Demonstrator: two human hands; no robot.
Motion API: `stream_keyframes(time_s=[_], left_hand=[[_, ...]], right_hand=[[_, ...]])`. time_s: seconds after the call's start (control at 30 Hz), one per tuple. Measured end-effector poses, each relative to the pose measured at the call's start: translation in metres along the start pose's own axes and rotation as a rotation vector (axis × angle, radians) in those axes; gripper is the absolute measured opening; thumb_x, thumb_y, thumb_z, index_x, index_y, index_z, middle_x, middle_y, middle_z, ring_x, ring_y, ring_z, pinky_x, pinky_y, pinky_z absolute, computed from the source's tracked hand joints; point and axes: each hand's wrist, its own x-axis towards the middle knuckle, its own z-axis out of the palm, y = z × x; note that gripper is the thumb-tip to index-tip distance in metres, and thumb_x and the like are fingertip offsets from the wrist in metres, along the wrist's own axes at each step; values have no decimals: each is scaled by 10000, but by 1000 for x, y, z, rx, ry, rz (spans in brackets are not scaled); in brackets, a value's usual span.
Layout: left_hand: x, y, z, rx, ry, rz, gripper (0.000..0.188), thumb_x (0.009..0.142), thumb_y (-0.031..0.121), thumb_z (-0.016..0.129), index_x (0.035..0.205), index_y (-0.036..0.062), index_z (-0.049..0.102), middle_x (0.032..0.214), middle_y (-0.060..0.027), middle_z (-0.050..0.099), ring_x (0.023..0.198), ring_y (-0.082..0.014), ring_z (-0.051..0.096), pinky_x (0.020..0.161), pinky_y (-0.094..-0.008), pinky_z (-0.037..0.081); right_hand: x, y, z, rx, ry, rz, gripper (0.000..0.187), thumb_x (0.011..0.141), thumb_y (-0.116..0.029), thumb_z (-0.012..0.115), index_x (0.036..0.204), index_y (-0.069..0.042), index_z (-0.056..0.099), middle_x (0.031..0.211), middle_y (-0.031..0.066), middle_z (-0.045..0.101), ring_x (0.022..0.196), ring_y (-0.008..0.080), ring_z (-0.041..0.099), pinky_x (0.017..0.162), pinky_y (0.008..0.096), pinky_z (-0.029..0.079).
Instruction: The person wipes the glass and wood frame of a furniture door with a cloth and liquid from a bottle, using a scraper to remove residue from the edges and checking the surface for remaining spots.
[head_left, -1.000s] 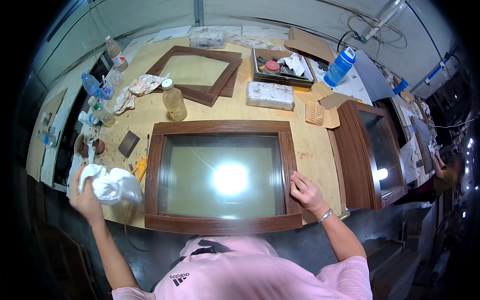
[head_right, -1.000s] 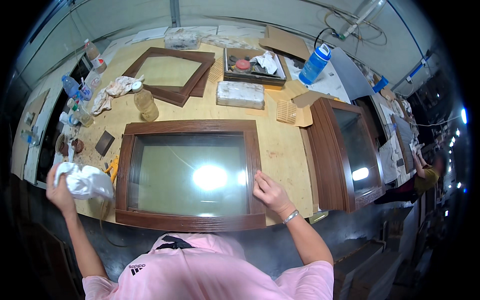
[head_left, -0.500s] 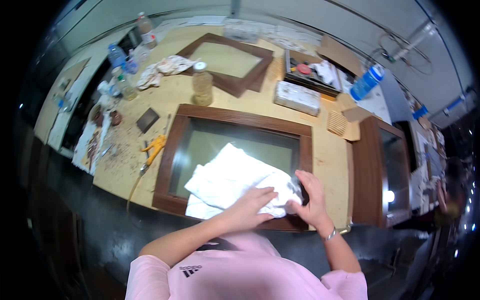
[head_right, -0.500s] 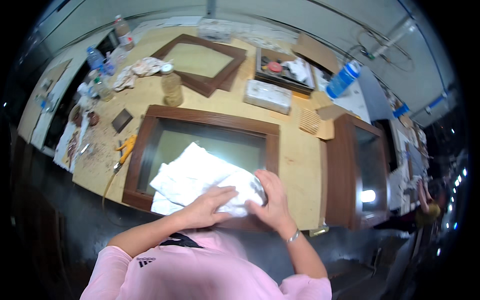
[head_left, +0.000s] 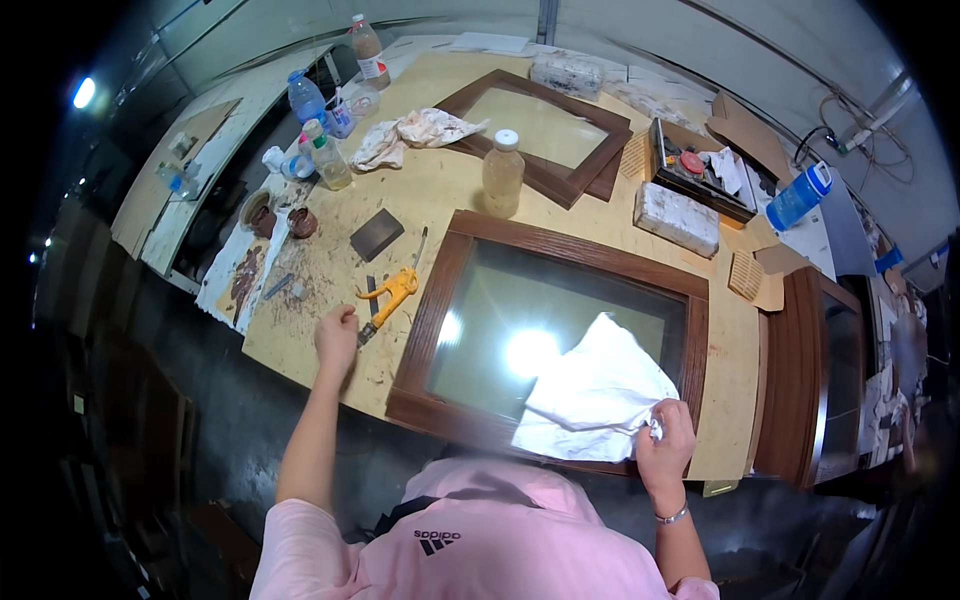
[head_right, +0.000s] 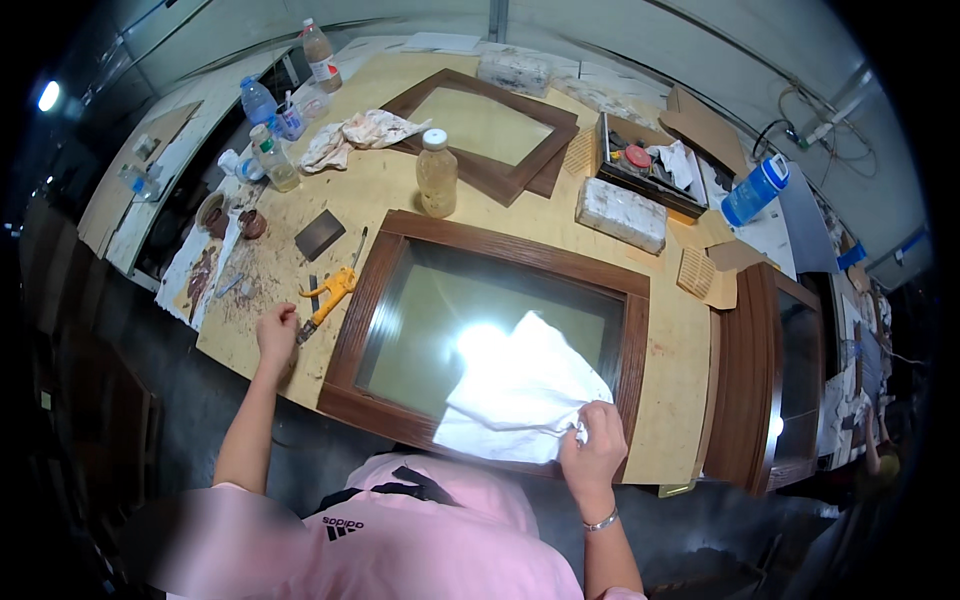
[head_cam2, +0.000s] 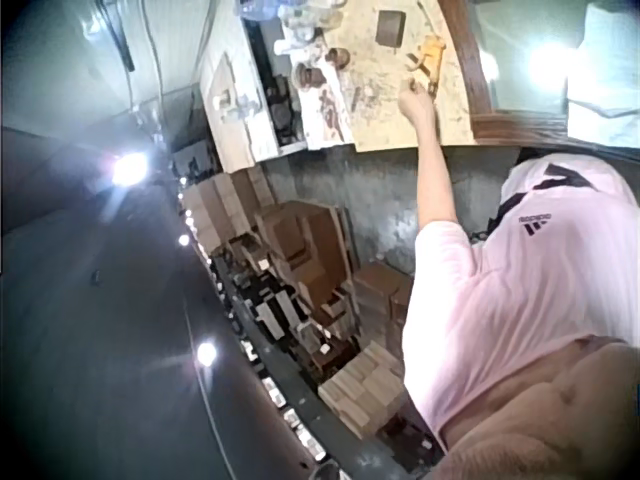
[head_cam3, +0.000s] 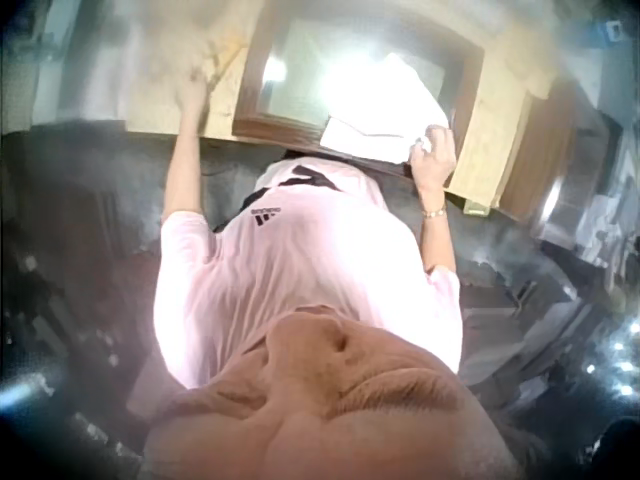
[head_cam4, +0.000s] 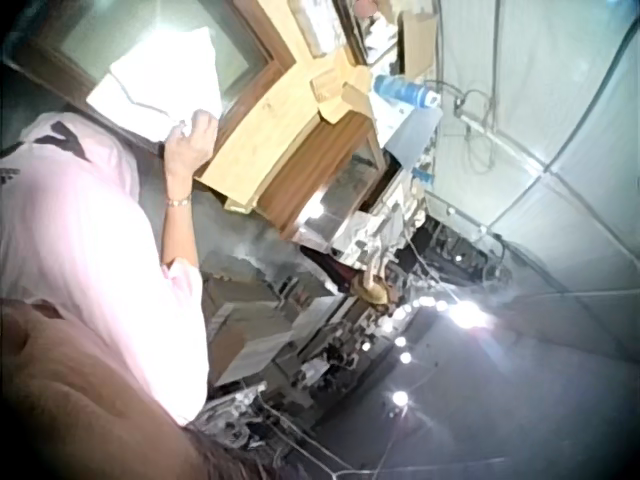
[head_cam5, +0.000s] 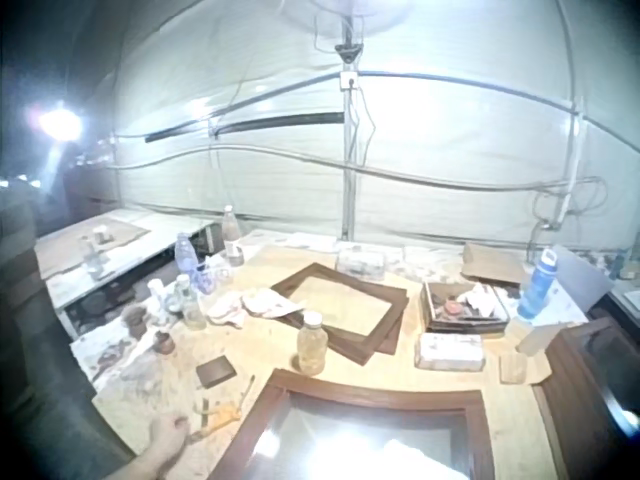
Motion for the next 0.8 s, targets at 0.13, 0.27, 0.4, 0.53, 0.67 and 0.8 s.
stream_keyframes(time_s=[0.13, 0.27, 0.4, 0.53, 0.67, 0.8], left_hand=[[-13, 37, 15, 251, -155, 294, 425, 763, 171, 791, 1156, 67, 666, 986, -136, 663, 970, -329, 637, 828, -437, 507], [-4, 7, 5, 145, -116, 452, 397, 745, 59, 765, 1131, 41, 676, 990, -146, 657, 948, -338, 629, 834, -450, 502], [39, 2, -18, 22, 8, 376, 375, 751, 38, 748, 1120, 25, 676, 984, -154, 653, 924, -341, 621, 828, -450, 498], [90, -21, -22, 201, 54, 337, 369, 757, 54, 760, 1117, 33, 677, 994, -144, 646, 912, -328, 616, 807, -436, 500], [77, 10, -15, 342, 163, 604, 336, 781, 139, 775, 1094, 56, 687, 999, -130, 642, 950, -312, 628, 793, -431, 510], [61, 23, 12, 341, -126, 348, 290, 790, 207, 753, 1046, 81, 702, 995, -110, 651, 981, -310, 642, 794, -441, 525]], right_hand=[[-9, -12, 18, -286, 100, -52, 363, 666, 0, 640, 1027, -39, 654, 950, 156, 594, 859, 353, 591, 732, 444, 473], [-12, -13, 30, -345, 135, -34, 382, 657, -14, 650, 1038, -44, 661, 972, 167, 596, 877, 356, 596, 738, 442, 475], [-12, -18, 31, -364, 141, -4, 383, 656, -19, 644, 1038, -48, 663, 970, 171, 592, 906, 364, 603, 767, 446, 489], [-12, -20, 35, -393, 139, 34, 375, 659, -28, 636, 1033, -46, 656, 982, 177, 591, 916, 374, 599, 783, 453, 494], [-13, -21, 37, -412, 148, 43, 379, 665, -30, 632, 1043, -42, 656, 988, 178, 592, 924, 375, 598, 788, 452, 495], [-12, -23, 37, -418, 152, 49, 376, 668, -37, 633, 1042, -40, 661, 987, 176, 596, 923, 373, 601, 789, 451, 498]])
